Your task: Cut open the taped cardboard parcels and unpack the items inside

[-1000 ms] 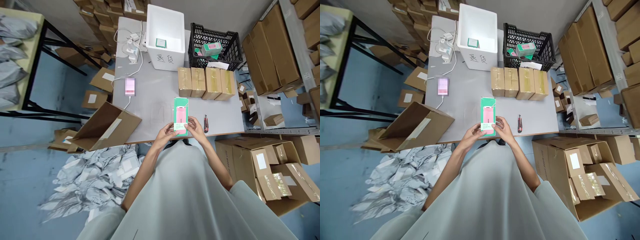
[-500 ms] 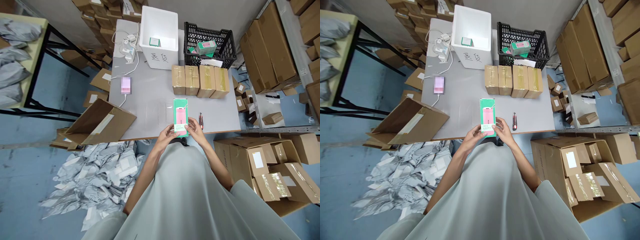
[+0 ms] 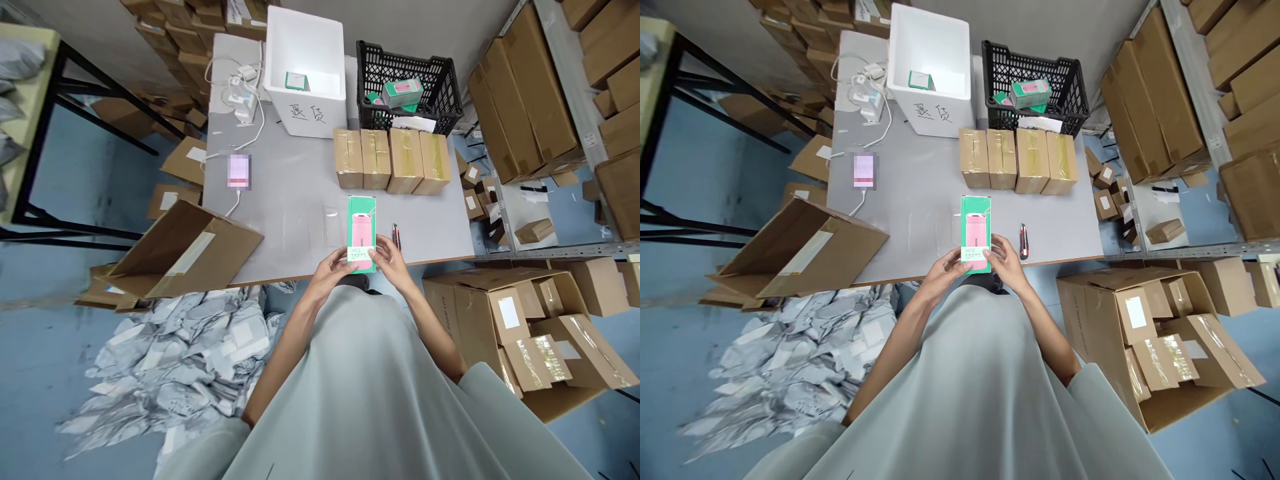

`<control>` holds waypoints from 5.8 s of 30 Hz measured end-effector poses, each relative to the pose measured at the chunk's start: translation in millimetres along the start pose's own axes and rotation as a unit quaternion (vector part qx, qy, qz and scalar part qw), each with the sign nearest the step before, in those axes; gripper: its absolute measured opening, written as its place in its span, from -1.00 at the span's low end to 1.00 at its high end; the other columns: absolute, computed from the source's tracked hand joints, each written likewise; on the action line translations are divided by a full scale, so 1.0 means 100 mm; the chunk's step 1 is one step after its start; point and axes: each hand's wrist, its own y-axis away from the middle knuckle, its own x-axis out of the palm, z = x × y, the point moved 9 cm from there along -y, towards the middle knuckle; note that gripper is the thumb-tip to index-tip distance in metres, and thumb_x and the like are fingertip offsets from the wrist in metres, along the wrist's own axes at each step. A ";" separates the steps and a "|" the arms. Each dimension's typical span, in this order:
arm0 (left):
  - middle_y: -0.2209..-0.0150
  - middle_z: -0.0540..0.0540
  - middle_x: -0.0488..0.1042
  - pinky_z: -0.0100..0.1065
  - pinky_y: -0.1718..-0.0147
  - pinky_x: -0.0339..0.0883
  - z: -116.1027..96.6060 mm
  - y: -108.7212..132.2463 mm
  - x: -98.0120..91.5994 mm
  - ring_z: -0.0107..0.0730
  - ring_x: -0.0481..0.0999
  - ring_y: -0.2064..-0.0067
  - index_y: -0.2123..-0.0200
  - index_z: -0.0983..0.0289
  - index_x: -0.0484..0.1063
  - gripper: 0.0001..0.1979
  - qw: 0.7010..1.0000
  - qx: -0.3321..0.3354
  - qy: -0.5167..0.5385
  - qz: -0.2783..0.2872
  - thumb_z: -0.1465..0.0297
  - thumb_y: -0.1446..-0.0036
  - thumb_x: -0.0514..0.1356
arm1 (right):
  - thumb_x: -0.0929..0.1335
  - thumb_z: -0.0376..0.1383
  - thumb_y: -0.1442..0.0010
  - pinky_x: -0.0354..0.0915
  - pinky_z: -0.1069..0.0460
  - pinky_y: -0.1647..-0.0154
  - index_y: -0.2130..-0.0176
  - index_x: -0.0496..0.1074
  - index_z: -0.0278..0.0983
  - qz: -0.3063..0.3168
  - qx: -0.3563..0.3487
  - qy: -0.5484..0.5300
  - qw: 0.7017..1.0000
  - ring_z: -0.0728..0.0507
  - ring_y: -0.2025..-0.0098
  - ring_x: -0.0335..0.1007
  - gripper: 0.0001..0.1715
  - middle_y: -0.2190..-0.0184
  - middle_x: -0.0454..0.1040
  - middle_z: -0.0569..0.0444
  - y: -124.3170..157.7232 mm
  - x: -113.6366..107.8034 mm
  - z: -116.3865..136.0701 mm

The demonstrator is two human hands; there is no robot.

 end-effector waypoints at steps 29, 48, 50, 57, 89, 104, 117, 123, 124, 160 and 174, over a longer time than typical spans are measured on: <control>-0.37 0.27 0.59 0.07 -0.39 0.46 -0.80 0.18 -1.53 0.21 0.58 -0.37 -0.33 0.19 0.58 -0.14 0.999 0.033 -0.021 -0.025 -0.09 -0.07 0.60 | 0.59 0.39 -0.15 0.45 -0.31 -0.51 -0.29 0.51 -0.05 0.014 -0.003 0.012 1.000 -0.37 -0.42 0.51 -0.03 -0.38 0.55 -0.10 -0.53 1.64 0.18; -0.38 0.28 0.59 0.10 -0.42 0.42 -0.79 -0.09 -1.63 0.20 0.58 -0.37 -0.32 0.20 0.58 -0.15 1.000 -0.001 -0.012 0.011 -0.06 -0.06 0.61 | 0.58 0.38 -0.17 0.45 -0.29 -0.48 -0.30 0.49 -0.05 -0.024 0.020 0.020 0.999 -0.36 -0.43 0.49 -0.05 -0.40 0.51 -0.12 -0.68 1.65 0.10; -0.37 0.28 0.60 0.11 -0.43 0.41 -0.83 -0.15 -1.61 0.20 0.58 -0.37 -0.31 0.21 0.58 -0.15 1.000 0.001 -0.021 0.010 -0.06 -0.06 0.60 | 0.59 0.37 -0.17 0.43 -0.29 -0.50 -0.29 0.50 -0.05 -0.026 0.017 0.013 0.999 -0.37 -0.45 0.47 -0.05 -0.39 0.52 -0.12 -0.72 1.61 0.11; -0.34 0.32 0.58 0.06 -0.27 0.56 -0.82 -0.36 -1.47 0.12 0.63 -0.28 -0.33 0.22 0.49 -0.06 0.993 0.037 -0.089 -0.070 -0.09 0.00 0.60 | 0.61 0.35 -0.12 0.57 -0.27 -0.34 -0.32 0.47 -0.13 -0.046 0.010 0.038 0.998 -0.39 -0.37 0.54 0.03 -0.44 0.48 -0.18 -1.00 1.43 0.10; -0.36 0.31 0.49 -0.09 -0.05 0.67 -0.97 -0.57 -0.94 0.09 0.60 -0.31 -0.38 0.17 0.46 -0.19 0.953 0.135 -0.232 -0.141 0.00 -0.15 0.52 | 0.66 0.24 -0.08 0.66 -0.23 -0.15 -0.43 0.37 -0.11 -0.020 0.009 0.065 0.998 -0.39 -0.26 0.60 0.15 -0.40 0.50 -0.22 -1.38 0.76 0.14; -0.32 0.35 0.59 0.01 -0.11 0.65 -0.63 -0.55 -1.33 0.14 0.64 -0.22 -0.24 0.26 0.59 -0.06 0.980 0.018 -0.103 -0.168 -0.01 0.18 0.67 | 0.70 0.23 0.00 0.64 -0.25 -0.22 -0.44 0.35 -0.09 0.034 0.043 0.044 0.998 -0.41 -0.37 0.53 0.23 -0.49 0.40 -0.20 -1.35 1.05 -0.04; -0.19 0.37 0.70 0.13 -0.17 0.64 -0.52 -0.41 -1.27 0.26 0.68 -0.25 -0.28 0.25 0.60 -0.07 0.998 -0.053 -0.027 -0.022 -0.09 0.07 0.65 | 0.66 0.20 -0.06 0.62 -0.32 -0.29 -0.33 0.50 -0.12 0.078 0.088 -0.037 0.992 -0.42 -0.29 0.63 0.00 -0.26 0.67 -0.08 -1.26 1.04 -0.08; -0.20 0.34 0.68 0.11 -0.21 0.60 -0.46 -0.46 -1.34 0.14 0.70 -0.18 -0.23 0.28 0.58 -0.09 0.992 -0.026 -0.061 -0.109 -0.02 0.13 0.65 | 0.67 0.26 -0.04 0.52 -0.33 -0.42 -0.41 0.47 -0.18 0.026 0.066 0.015 0.997 -0.42 -0.34 0.60 0.16 -0.39 0.55 -0.21 -1.27 0.96 -0.09; -0.22 0.33 0.66 0.08 -0.19 0.62 -0.45 -0.46 -1.35 0.11 0.69 -0.17 -0.22 0.27 0.57 -0.12 0.986 -0.014 -0.083 -0.144 0.01 0.13 0.64 | 0.69 0.26 -0.02 0.53 -0.32 -0.41 -0.44 0.44 -0.18 0.008 0.064 0.032 0.997 -0.41 -0.32 0.60 0.22 -0.39 0.54 -0.23 -1.28 0.94 -0.10; -0.35 0.31 0.51 -0.05 -0.05 0.68 -0.48 -0.43 -1.39 0.11 0.60 -0.29 -0.27 0.17 0.58 -0.21 0.971 0.055 -0.210 -0.102 -0.04 -0.04 0.56 | 0.63 0.24 -0.10 0.69 -0.23 -0.10 -0.64 0.12 0.02 -0.045 0.066 -0.014 0.997 -0.30 -0.09 0.69 0.37 -0.18 0.66 -0.04 -1.31 0.66 -0.26; -0.15 0.19 0.56 0.06 -0.16 0.63 -0.12 -0.59 -1.33 -0.01 0.63 -0.15 -0.18 0.15 0.55 -0.31 0.932 0.101 -0.301 -0.175 0.18 0.03 0.58 | 0.70 0.18 0.01 0.63 -0.19 -0.22 -0.17 0.53 -0.09 -0.028 0.114 -0.065 0.991 -0.25 -0.13 0.68 -0.11 -0.13 0.72 0.00 -1.48 0.58 -0.53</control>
